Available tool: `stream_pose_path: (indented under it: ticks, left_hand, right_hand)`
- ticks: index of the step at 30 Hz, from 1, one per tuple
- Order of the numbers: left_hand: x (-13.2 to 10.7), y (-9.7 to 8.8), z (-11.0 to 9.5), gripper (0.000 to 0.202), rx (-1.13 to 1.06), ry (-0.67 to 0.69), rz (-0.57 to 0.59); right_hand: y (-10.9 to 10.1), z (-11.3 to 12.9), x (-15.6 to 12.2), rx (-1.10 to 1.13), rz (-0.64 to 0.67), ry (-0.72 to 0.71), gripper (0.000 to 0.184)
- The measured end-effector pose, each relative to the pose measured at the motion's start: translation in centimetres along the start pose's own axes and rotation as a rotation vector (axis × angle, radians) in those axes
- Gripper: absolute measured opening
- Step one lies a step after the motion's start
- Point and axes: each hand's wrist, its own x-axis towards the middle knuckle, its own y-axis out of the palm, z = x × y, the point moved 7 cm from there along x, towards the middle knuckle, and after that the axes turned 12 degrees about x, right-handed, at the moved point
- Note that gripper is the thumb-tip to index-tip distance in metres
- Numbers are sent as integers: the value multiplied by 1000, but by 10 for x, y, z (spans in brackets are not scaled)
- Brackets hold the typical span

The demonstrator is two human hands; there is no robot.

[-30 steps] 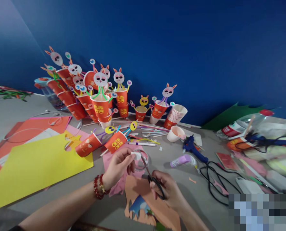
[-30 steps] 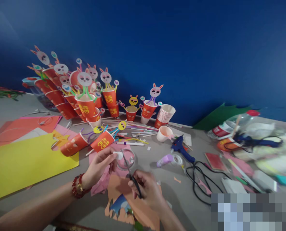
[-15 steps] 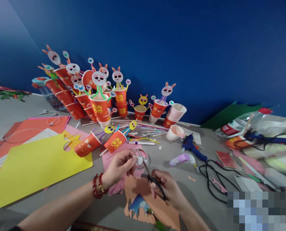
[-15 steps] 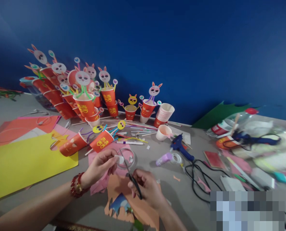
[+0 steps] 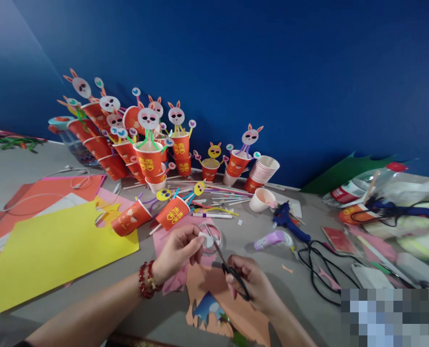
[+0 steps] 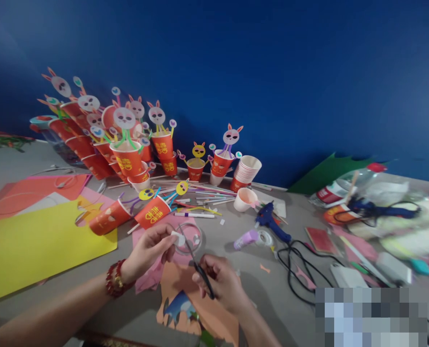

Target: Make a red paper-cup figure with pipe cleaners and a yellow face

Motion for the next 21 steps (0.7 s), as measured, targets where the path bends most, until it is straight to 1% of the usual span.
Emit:
stream_pose_path:
  ticks: [8, 17, 21]
  left_hand:
    - [0, -2, -2, 42, -24, 3, -21]
    - [0, -3, -3, 42, -61, -9, -38]
    - [0, -3, -4, 44, -43, -10, -49]
  right_hand:
    - [-5, -6, 0, -31, -2, -3, 59]
    - [-5, -13, 1, -31, 1, 20, 58]
    - [-5, -13, 0, -30, 2, 23, 57]
